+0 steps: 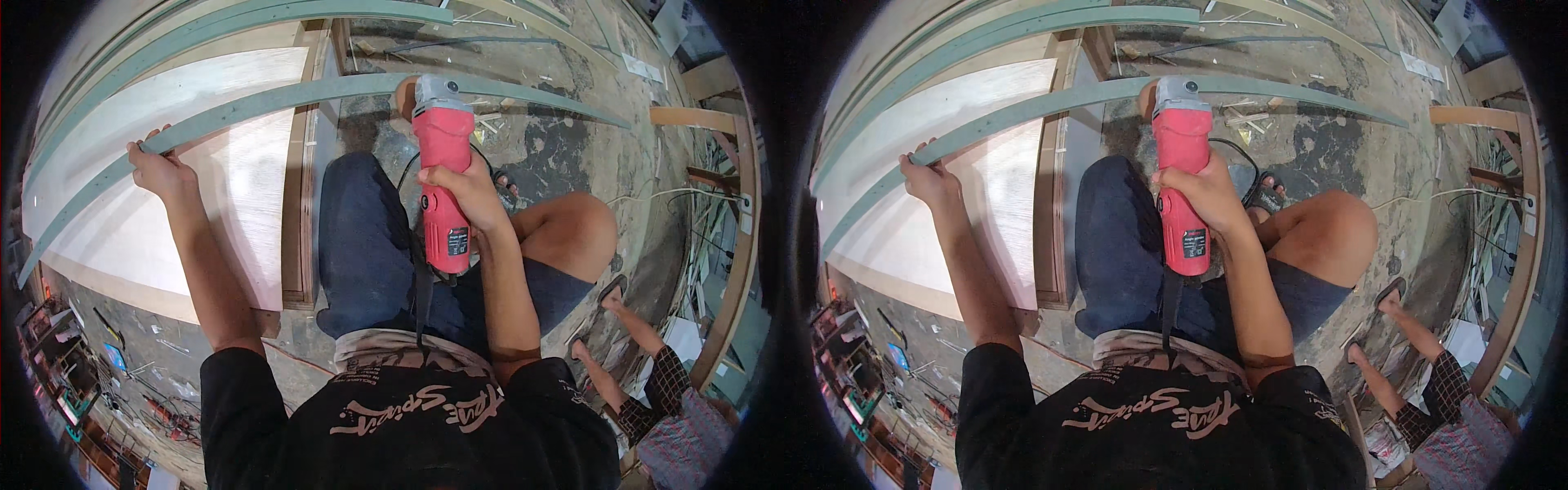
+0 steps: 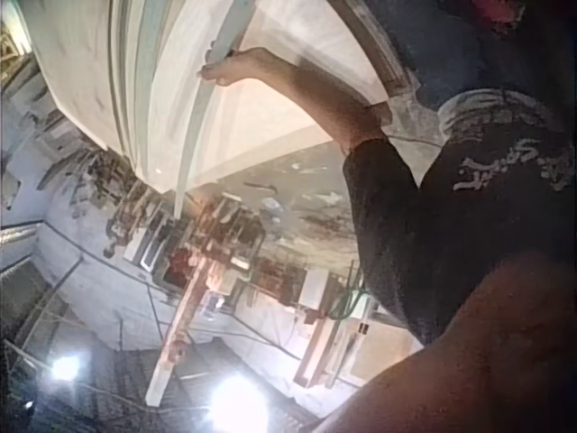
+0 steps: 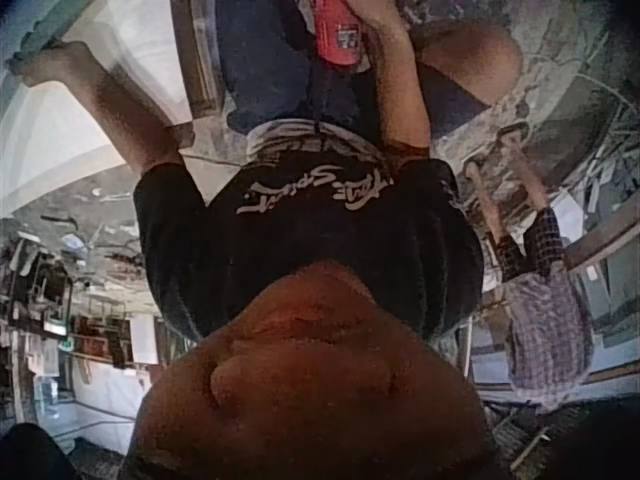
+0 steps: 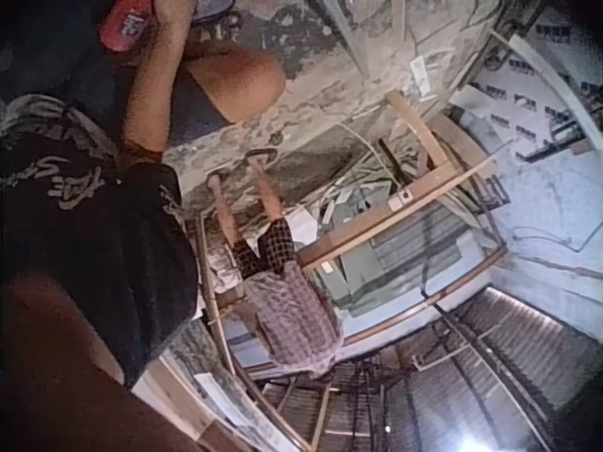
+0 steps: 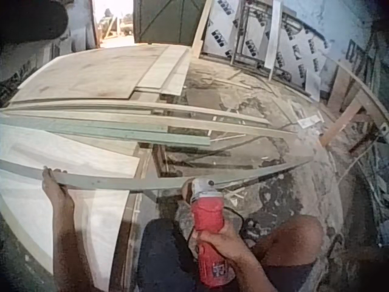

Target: The person uses an angle grinder to sand the edges of curved wooden strips, holding the strips steady by hand on top of a cabinet.

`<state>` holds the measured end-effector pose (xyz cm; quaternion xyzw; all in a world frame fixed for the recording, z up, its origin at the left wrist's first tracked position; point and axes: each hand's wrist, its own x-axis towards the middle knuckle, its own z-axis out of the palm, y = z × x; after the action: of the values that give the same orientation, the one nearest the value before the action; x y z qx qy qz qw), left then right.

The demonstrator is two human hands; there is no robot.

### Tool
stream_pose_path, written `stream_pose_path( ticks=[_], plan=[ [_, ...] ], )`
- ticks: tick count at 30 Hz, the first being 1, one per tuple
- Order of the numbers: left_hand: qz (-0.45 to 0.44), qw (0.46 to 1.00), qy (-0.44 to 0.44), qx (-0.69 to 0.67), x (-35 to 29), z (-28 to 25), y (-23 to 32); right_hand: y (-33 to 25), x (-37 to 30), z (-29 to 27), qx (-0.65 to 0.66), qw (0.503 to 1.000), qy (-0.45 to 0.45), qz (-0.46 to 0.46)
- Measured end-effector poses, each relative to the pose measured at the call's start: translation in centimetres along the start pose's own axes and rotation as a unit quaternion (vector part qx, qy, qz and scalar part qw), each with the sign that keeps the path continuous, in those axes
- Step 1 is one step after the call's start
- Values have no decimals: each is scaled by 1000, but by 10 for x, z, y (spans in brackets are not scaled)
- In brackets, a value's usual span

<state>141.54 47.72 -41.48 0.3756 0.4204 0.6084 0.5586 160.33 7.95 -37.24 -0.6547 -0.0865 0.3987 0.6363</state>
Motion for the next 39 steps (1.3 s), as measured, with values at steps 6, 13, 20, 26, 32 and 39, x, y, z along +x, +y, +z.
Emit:
stream_pose_path(
  ticks=[6,13,20,26,32,39],
  plan=[
    [5,1000,-2,-2,2,-3,-1,-2,1,-4,-13,1000,-10,18],
    [8,1000,-1,3,-1,-1,-1,3,4,-6,-31,999,10,-10],
    [22,1000,-8,14,4,-5,-3,4,2,-5,-13,1000,-2,-4],
    [19,1000,-7,12,1,-3,-1,8,4,-9,-32,999,-8,31],
    [19,1000,-8,13,3,-6,-3,10,3,-6,-6,1000,8,6],
    [15,1000,0,9,3,-4,-2,13,4,-10,-7,1000,-3,7]
  ],
)
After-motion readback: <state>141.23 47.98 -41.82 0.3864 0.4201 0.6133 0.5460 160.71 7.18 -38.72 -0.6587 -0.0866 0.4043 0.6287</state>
